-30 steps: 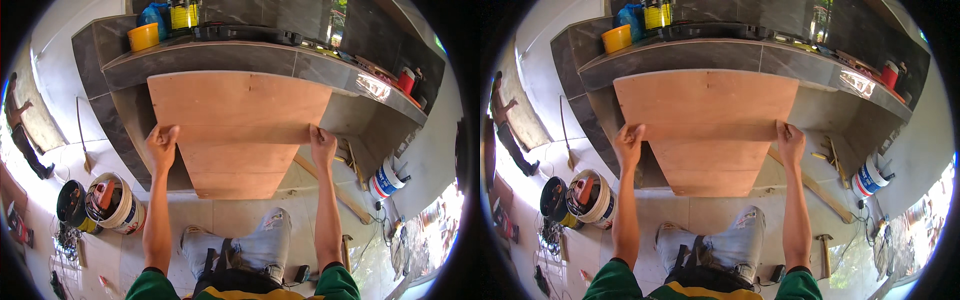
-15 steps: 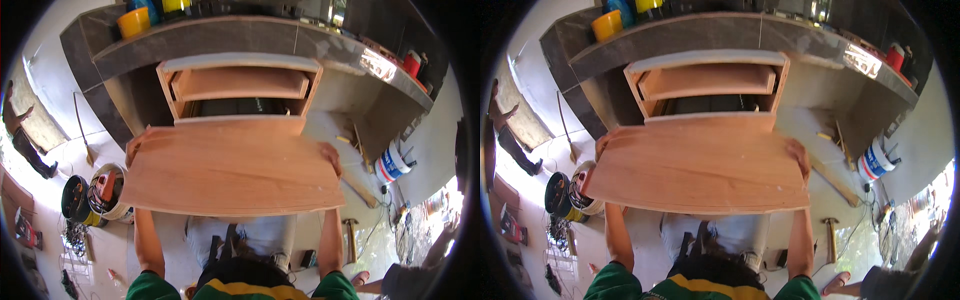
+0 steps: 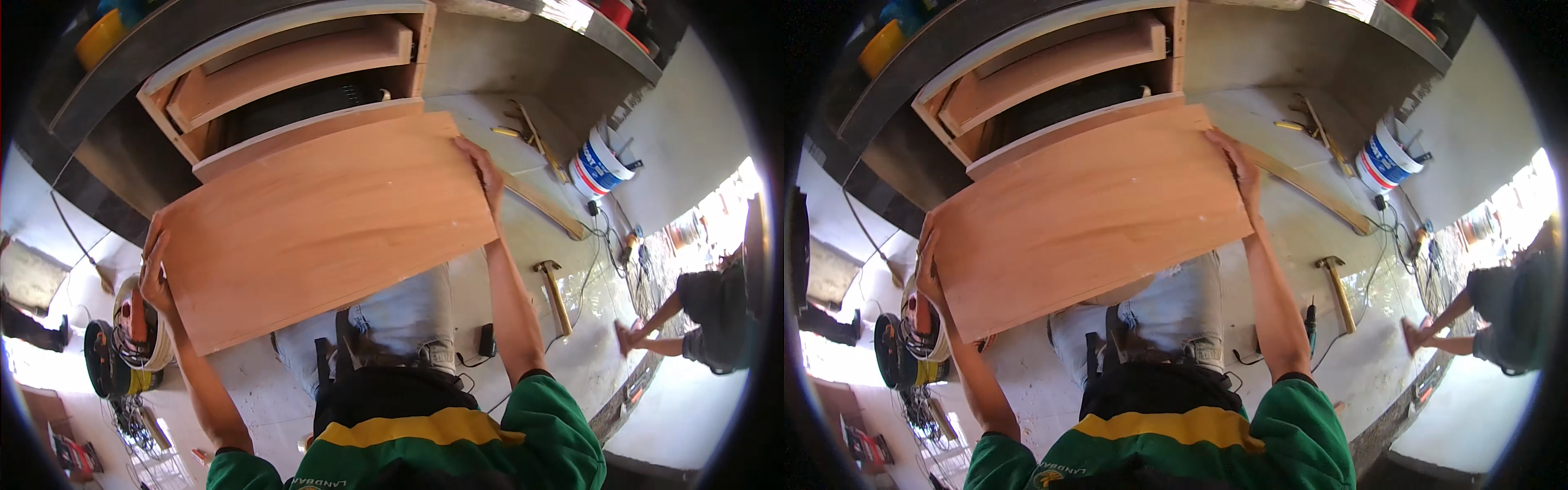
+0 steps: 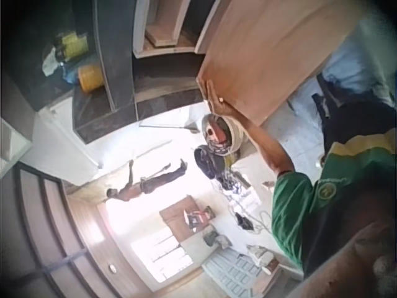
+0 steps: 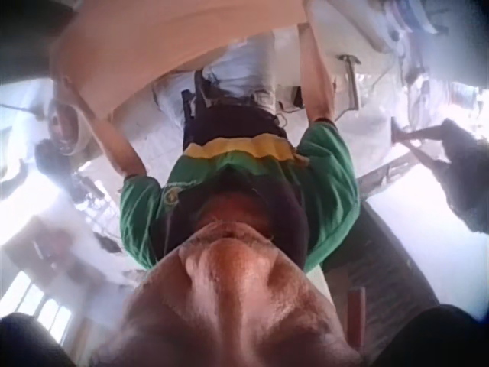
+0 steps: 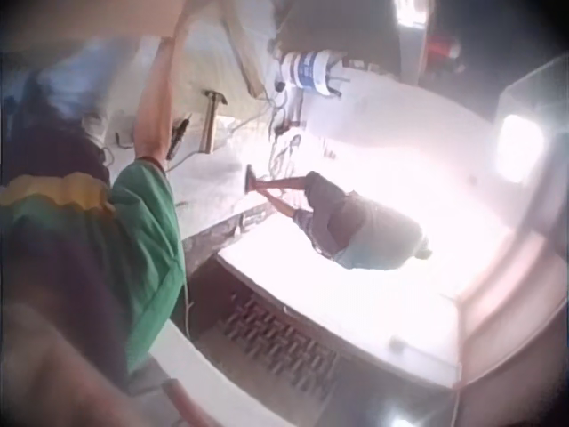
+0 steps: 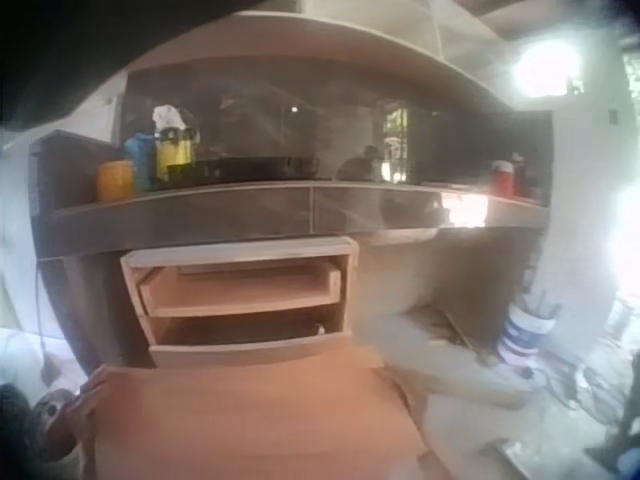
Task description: The person installs a wooden drawer into a kitchen cabinet by fitting it onto the drawer slides, places a metal wire basket inside the drawer, and aligns wooden panels against the drawer front.
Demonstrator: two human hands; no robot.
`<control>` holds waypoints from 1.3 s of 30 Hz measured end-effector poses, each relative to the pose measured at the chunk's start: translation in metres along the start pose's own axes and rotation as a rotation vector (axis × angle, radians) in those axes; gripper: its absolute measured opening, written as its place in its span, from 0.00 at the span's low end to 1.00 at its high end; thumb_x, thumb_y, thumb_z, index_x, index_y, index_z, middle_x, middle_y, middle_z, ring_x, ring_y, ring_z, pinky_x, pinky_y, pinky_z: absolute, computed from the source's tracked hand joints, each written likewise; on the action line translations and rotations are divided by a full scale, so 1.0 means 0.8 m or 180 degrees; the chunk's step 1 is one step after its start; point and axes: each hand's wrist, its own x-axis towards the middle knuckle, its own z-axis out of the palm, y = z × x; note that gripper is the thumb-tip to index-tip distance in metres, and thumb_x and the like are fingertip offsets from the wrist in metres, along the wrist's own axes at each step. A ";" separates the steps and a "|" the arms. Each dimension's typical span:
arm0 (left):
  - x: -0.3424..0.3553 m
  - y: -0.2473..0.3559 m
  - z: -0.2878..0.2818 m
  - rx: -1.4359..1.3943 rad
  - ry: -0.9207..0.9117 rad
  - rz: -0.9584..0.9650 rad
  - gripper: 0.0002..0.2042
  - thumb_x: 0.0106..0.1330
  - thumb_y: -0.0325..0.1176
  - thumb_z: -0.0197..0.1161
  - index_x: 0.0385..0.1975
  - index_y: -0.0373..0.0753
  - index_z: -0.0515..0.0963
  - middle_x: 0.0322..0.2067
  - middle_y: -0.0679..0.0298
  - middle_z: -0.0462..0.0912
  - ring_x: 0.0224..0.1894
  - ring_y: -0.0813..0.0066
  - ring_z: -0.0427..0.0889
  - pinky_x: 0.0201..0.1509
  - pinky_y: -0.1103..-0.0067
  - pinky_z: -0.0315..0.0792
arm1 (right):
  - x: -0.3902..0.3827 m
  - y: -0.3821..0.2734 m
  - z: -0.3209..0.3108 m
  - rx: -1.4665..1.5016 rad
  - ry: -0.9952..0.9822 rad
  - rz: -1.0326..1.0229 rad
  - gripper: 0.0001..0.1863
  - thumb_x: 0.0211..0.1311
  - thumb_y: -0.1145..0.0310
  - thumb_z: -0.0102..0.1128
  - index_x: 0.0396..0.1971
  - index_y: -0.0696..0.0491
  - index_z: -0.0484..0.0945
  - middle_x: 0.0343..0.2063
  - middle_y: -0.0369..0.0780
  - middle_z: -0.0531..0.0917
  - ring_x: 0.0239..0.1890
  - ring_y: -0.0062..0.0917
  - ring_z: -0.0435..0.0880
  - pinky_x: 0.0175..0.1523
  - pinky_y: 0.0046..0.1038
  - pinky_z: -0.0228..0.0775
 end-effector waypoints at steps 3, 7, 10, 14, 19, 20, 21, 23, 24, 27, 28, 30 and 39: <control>-0.014 0.009 0.000 0.0229 -0.0076 -0.0147 0.19 0.56 0.22 0.61 0.50 0.39 0.77 0.58 0.52 0.72 0.61 0.53 0.70 0.63 0.64 0.64 | -0.004 0.008 0.005 0.0512 -0.0067 -0.0181 0.19 0.60 0.72 0.58 0.53 0.53 0.75 0.54 0.39 0.76 0.54 0.23 0.75 0.59 0.24 0.65; -0.040 0.029 0.000 0.0676 -0.0259 -0.0422 0.20 0.57 0.22 0.61 0.51 0.40 0.77 0.60 0.52 0.70 0.62 0.52 0.69 0.64 0.63 0.63 | -0.005 0.002 0.009 0.1441 -0.0184 0.0046 0.22 0.61 0.66 0.61 0.54 0.57 0.74 0.54 0.39 0.76 0.54 0.23 0.76 0.58 0.25 0.66; -0.046 0.057 -0.016 0.1082 -0.0864 -0.0009 0.21 0.55 0.23 0.62 0.51 0.42 0.78 0.61 0.53 0.68 0.62 0.49 0.67 0.63 0.60 0.63 | -0.001 0.024 0.021 0.2348 -0.0214 0.0400 0.25 0.62 0.63 0.60 0.56 0.58 0.71 0.55 0.39 0.75 0.55 0.22 0.74 0.61 0.26 0.63; -0.061 0.073 0.004 0.0898 -0.1911 0.0920 0.25 0.48 0.26 0.67 0.50 0.45 0.78 0.61 0.53 0.68 0.61 0.43 0.68 0.60 0.58 0.65 | 0.000 0.071 0.009 0.3827 0.0543 0.1428 0.27 0.63 0.65 0.58 0.59 0.60 0.66 0.55 0.42 0.74 0.57 0.25 0.72 0.63 0.29 0.60; -0.083 0.117 0.038 0.0484 -0.2212 0.0418 0.28 0.45 0.30 0.70 0.51 0.42 0.76 0.61 0.52 0.67 0.61 0.46 0.69 0.55 0.60 0.69 | -0.031 0.076 -0.010 0.3923 0.0765 0.1568 0.28 0.61 0.66 0.59 0.60 0.58 0.65 0.54 0.42 0.75 0.55 0.26 0.73 0.60 0.31 0.62; -0.090 0.119 0.046 0.0508 -0.2185 0.0390 0.28 0.45 0.30 0.70 0.51 0.42 0.76 0.61 0.52 0.67 0.61 0.46 0.69 0.55 0.60 0.69 | -0.036 0.072 -0.023 0.3754 0.0819 0.1524 0.28 0.61 0.66 0.59 0.60 0.58 0.65 0.54 0.42 0.75 0.54 0.27 0.73 0.60 0.32 0.63; -0.108 0.113 0.059 0.0807 -0.2385 0.0523 0.28 0.49 0.30 0.67 0.55 0.43 0.73 0.62 0.50 0.67 0.62 0.47 0.67 0.56 0.59 0.68 | -0.041 0.066 -0.035 0.3495 0.0854 0.1484 0.28 0.61 0.66 0.59 0.60 0.57 0.65 0.54 0.42 0.75 0.54 0.27 0.73 0.59 0.32 0.63; -0.130 0.117 0.059 0.0787 -0.2892 -0.0257 0.28 0.57 0.31 0.61 0.61 0.45 0.66 0.62 0.46 0.65 0.65 0.50 0.63 0.59 0.58 0.64 | -0.055 0.063 -0.032 0.2930 0.0806 0.1460 0.29 0.60 0.66 0.60 0.60 0.56 0.65 0.53 0.42 0.75 0.53 0.27 0.74 0.58 0.33 0.64; -0.132 0.127 0.062 0.0337 -0.3061 -0.1125 0.27 0.62 0.32 0.56 0.63 0.46 0.63 0.63 0.44 0.63 0.67 0.51 0.61 0.61 0.58 0.62 | -0.065 0.059 -0.031 0.2520 0.0769 0.1453 0.29 0.60 0.66 0.60 0.60 0.56 0.65 0.53 0.43 0.75 0.52 0.28 0.74 0.58 0.33 0.64; -0.182 0.115 0.099 0.1179 -0.3314 0.0692 0.29 0.67 0.31 0.43 0.69 0.48 0.47 0.65 0.34 0.52 0.63 0.46 0.65 0.64 0.57 0.57 | -0.084 0.023 -0.042 0.1167 0.0646 0.1300 0.30 0.59 0.66 0.61 0.61 0.55 0.64 0.52 0.43 0.75 0.51 0.29 0.75 0.56 0.34 0.66; -0.181 0.130 0.111 0.0617 -0.2584 0.0370 0.30 0.66 0.29 0.46 0.69 0.49 0.50 0.63 0.33 0.54 0.57 0.45 0.70 0.59 0.60 0.63 | -0.089 0.014 -0.048 0.0790 0.0628 0.1232 0.30 0.59 0.66 0.61 0.61 0.54 0.64 0.52 0.43 0.75 0.50 0.29 0.75 0.56 0.35 0.66; -0.174 0.147 0.121 0.0406 -0.1670 0.0232 0.29 0.62 0.26 0.55 0.64 0.50 0.60 0.61 0.33 0.58 0.48 0.46 0.72 0.48 0.64 0.71 | -0.109 -0.003 -0.043 0.0264 0.0520 0.1115 0.30 0.59 0.66 0.61 0.61 0.53 0.64 0.52 0.43 0.76 0.49 0.29 0.75 0.55 0.36 0.67; -0.196 0.172 0.127 0.0727 0.0355 -0.0644 0.36 0.54 0.23 0.65 0.63 0.59 0.63 0.64 0.40 0.54 0.43 0.52 0.72 0.44 0.67 0.70 | -0.135 -0.044 0.063 0.0148 -0.0588 0.0722 0.33 0.56 0.67 0.63 0.62 0.49 0.62 0.50 0.44 0.76 0.45 0.32 0.77 0.50 0.39 0.71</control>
